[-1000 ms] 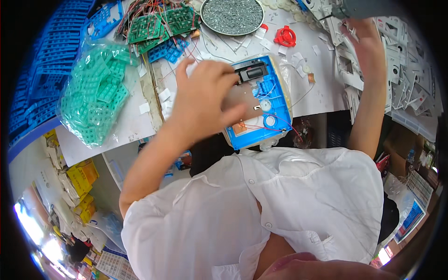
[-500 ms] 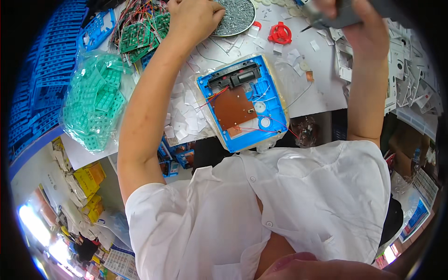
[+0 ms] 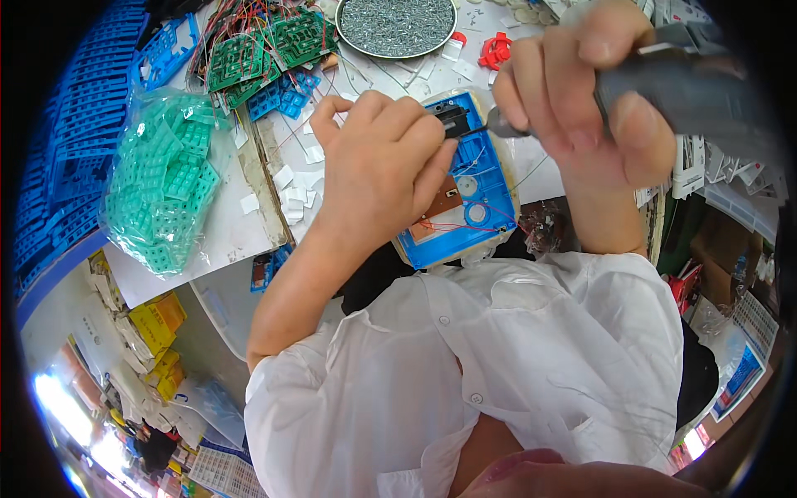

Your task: Assembling a plastic electronic toy by applying adhesive components and packaging the finished unit into its box.

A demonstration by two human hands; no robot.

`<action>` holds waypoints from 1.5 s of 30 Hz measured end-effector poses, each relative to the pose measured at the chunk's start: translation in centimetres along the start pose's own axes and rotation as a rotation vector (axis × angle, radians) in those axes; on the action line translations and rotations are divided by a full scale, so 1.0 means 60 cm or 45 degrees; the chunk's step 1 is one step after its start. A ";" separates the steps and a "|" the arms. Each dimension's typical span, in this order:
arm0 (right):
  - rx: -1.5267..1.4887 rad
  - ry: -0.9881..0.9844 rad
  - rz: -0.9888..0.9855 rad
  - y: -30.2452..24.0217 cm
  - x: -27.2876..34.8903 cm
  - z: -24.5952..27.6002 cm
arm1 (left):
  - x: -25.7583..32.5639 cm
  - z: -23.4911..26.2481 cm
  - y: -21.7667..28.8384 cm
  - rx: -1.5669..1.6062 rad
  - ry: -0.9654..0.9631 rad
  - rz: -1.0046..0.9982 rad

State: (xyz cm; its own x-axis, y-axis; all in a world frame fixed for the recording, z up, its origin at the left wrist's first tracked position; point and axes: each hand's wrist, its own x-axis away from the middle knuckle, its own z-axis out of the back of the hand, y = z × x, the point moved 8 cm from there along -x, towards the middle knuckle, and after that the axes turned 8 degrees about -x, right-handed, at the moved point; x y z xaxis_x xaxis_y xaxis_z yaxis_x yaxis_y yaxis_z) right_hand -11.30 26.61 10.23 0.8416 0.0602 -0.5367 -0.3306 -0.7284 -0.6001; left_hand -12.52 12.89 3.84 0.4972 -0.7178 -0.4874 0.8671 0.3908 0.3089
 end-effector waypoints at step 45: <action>0.687 -0.012 -0.333 0.096 -0.001 0.113 | 0.016 -0.078 -0.038 0.177 -0.255 0.231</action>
State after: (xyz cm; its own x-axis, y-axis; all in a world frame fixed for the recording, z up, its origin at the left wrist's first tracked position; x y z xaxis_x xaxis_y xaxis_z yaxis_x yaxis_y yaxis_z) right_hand -16.16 27.04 2.79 0.9212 0.1989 -0.3344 -0.2851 -0.2396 -0.9281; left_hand -13.84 14.00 -1.14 0.6153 -0.7484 -0.2476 0.7453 0.4500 0.4920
